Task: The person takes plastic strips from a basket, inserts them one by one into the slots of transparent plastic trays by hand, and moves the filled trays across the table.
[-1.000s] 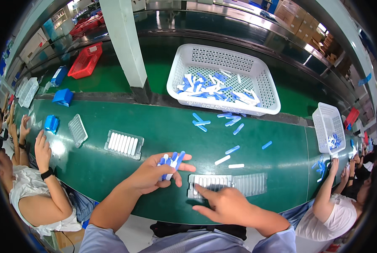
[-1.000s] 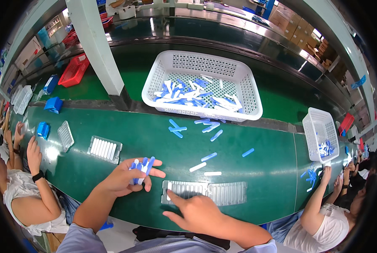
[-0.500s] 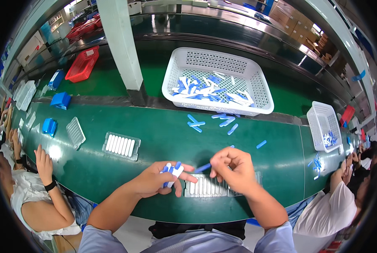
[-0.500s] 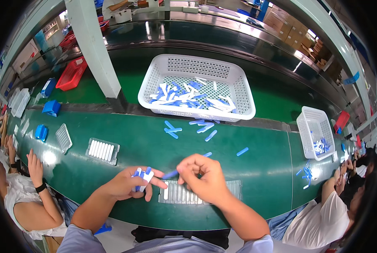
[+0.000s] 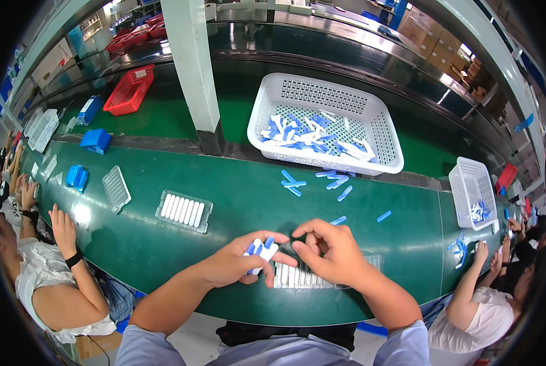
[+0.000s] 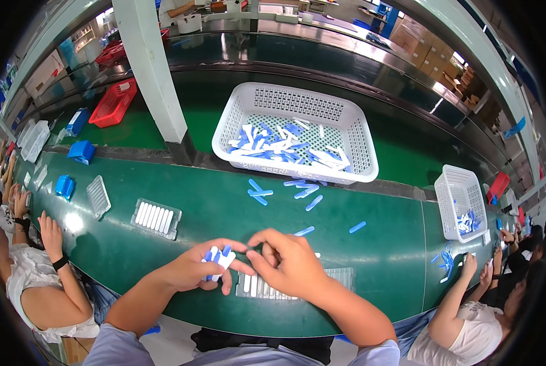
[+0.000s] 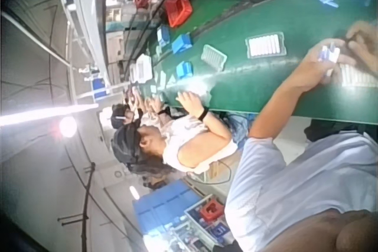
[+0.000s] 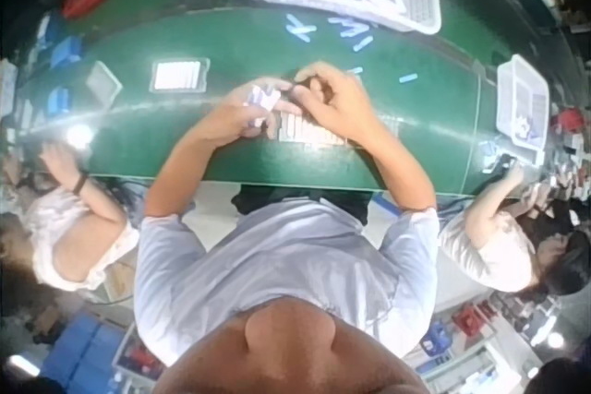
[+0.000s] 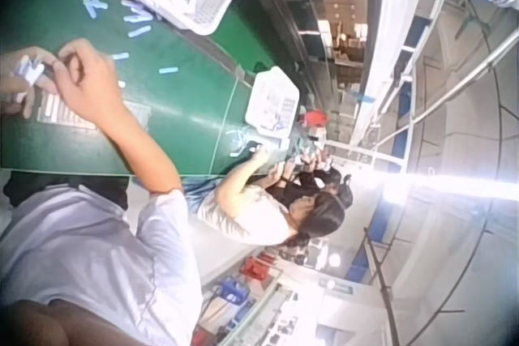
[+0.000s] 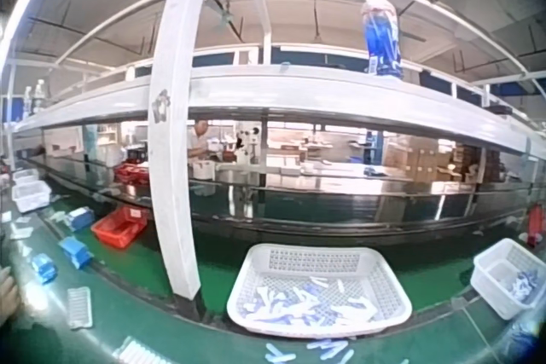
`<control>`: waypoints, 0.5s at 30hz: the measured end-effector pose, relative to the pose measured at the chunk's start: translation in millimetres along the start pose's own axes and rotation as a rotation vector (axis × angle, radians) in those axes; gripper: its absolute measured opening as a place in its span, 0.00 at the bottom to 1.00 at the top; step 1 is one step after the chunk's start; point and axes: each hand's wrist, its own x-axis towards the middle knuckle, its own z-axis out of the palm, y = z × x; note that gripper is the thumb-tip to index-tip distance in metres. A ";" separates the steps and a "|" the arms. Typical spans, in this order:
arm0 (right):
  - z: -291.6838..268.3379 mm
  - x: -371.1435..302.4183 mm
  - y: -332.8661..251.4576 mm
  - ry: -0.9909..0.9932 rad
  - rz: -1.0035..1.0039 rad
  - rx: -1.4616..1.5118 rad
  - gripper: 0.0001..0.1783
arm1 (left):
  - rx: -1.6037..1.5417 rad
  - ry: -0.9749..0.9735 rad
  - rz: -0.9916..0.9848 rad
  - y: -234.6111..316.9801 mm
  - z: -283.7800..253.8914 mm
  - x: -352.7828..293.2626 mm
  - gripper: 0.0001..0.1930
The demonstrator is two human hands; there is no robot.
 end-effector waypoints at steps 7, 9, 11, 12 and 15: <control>2.5 11.5 -6.9 0.146 0.124 0.259 0.03 | 0.074 -0.087 -0.072 -4.1 -1.3 1.6 0.25; -11.4 9.4 2.4 0.244 0.107 0.522 0.00 | 0.071 -0.068 -0.062 -4.0 -4.3 1.3 0.24; -30.7 0.3 6.5 0.035 0.088 0.545 0.01 | 0.022 -0.008 -0.010 -4.4 -7.7 0.4 0.26; -37.4 -5.1 9.9 -0.127 0.028 0.459 0.01 | 0.020 -0.006 -0.008 -4.7 -8.7 0.4 0.26; -37.4 -9.4 5.0 -0.359 0.115 0.238 0.03 | 0.000 -0.002 0.008 -6.6 -9.0 -0.3 0.26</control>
